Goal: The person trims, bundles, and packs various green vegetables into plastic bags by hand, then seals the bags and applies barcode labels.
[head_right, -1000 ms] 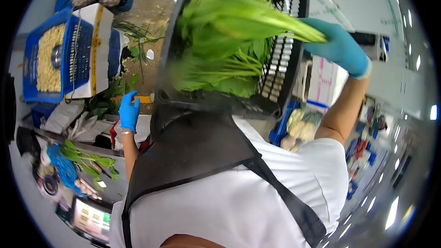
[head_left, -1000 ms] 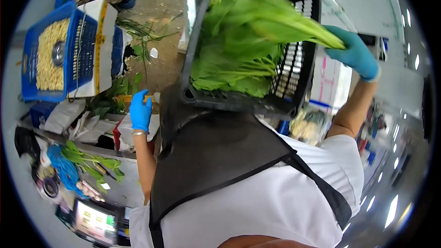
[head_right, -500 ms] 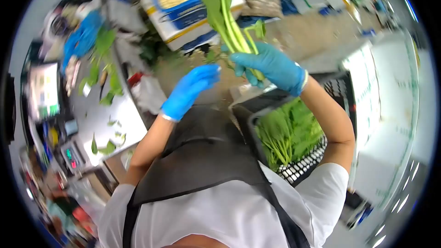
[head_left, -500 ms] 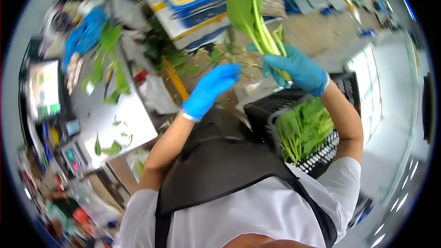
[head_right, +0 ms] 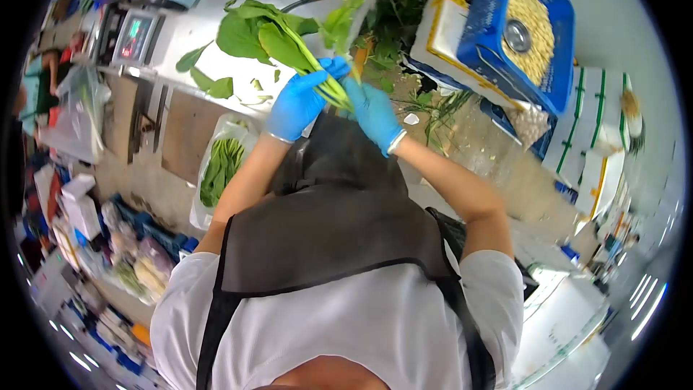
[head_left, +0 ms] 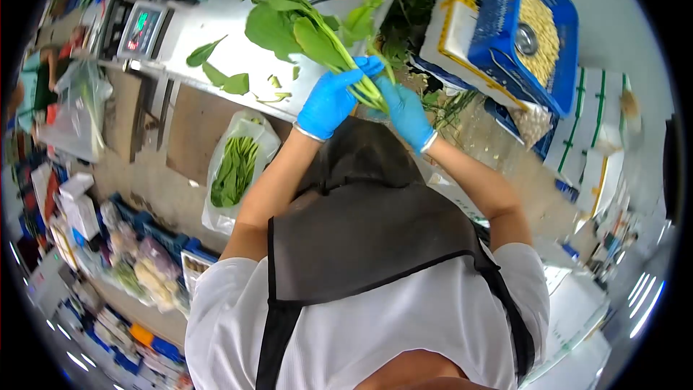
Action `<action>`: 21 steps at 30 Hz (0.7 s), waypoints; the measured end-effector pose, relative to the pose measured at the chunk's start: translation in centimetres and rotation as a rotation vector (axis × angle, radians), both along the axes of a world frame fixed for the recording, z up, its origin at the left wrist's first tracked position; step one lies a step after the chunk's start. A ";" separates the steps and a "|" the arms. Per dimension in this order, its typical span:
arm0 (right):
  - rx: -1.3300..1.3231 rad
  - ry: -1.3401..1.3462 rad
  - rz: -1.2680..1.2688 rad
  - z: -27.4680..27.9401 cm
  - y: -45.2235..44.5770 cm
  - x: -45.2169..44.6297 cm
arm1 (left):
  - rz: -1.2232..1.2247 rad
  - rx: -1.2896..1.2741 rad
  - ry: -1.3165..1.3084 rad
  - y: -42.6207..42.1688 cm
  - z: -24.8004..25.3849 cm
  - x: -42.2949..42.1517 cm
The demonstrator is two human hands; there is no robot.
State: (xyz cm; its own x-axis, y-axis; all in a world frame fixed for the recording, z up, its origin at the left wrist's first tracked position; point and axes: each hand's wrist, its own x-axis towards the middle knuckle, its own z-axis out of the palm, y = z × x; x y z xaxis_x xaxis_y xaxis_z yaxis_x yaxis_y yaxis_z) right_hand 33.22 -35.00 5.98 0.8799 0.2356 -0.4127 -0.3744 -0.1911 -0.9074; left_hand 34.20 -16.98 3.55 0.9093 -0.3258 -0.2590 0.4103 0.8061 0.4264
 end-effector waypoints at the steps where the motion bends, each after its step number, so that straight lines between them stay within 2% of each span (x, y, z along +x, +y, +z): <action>1: -0.003 -0.124 -0.075 -1.3 0.9 1.0 | 0.092 -0.042 0.024 0.7 -0.4 0.1; 2: -0.001 -0.252 -0.153 -2.8 1.8 2.4 | 0.138 -0.028 0.075 1.7 -0.8 0.1; 4: 0.200 0.105 -0.393 -6.3 -2.3 7.2 | 0.227 -0.006 0.173 3.5 -2.2 0.4; 6: 0.387 0.371 -0.672 -4.7 -3.7 10.3 | 0.275 0.036 0.253 5.1 -4.2 0.9; 7: 0.359 0.549 -0.662 -6.3 -4.6 11.0 | 0.299 0.086 0.275 5.6 -5.4 1.0; 10: 0.018 0.589 0.085 -4.2 -0.4 11.3 | 0.297 0.086 0.287 6.2 -8.2 1.6; 11: 0.000 0.490 0.227 -4.2 1.3 11.6 | 0.289 0.083 0.290 6.1 -9.2 1.8; 13: -0.033 0.252 0.282 -5.0 5.4 12.9 | 0.250 0.044 0.311 5.7 -10.6 2.0; 15: 0.017 0.264 0.253 -9.5 9.2 14.9 | 0.320 0.051 0.322 4.4 -10.1 2.5; 16: -0.084 0.225 0.227 -11.0 10.7 15.7 | 0.345 0.059 0.326 3.8 -9.6 2.9; 18: -0.085 0.156 0.323 -12.3 11.4 17.6 | 0.398 0.052 0.316 3.0 -9.0 3.4; 20: -0.080 0.120 0.222 -11.2 10.4 19.2 | 0.449 0.024 0.377 2.8 -10.0 3.5; 21: -0.026 0.231 0.198 -11.0 9.4 20.1 | 0.510 -0.044 0.403 2.7 -10.5 3.7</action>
State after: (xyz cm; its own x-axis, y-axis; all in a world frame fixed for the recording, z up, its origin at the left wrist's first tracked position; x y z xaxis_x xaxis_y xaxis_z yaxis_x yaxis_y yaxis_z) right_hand 53.35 -25.62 -5.05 0.6999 0.3799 -0.6049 -0.5237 -0.3030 -0.7962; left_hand 37.91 -14.31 -7.00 0.7872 0.1029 -0.6080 0.0924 0.9552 0.2813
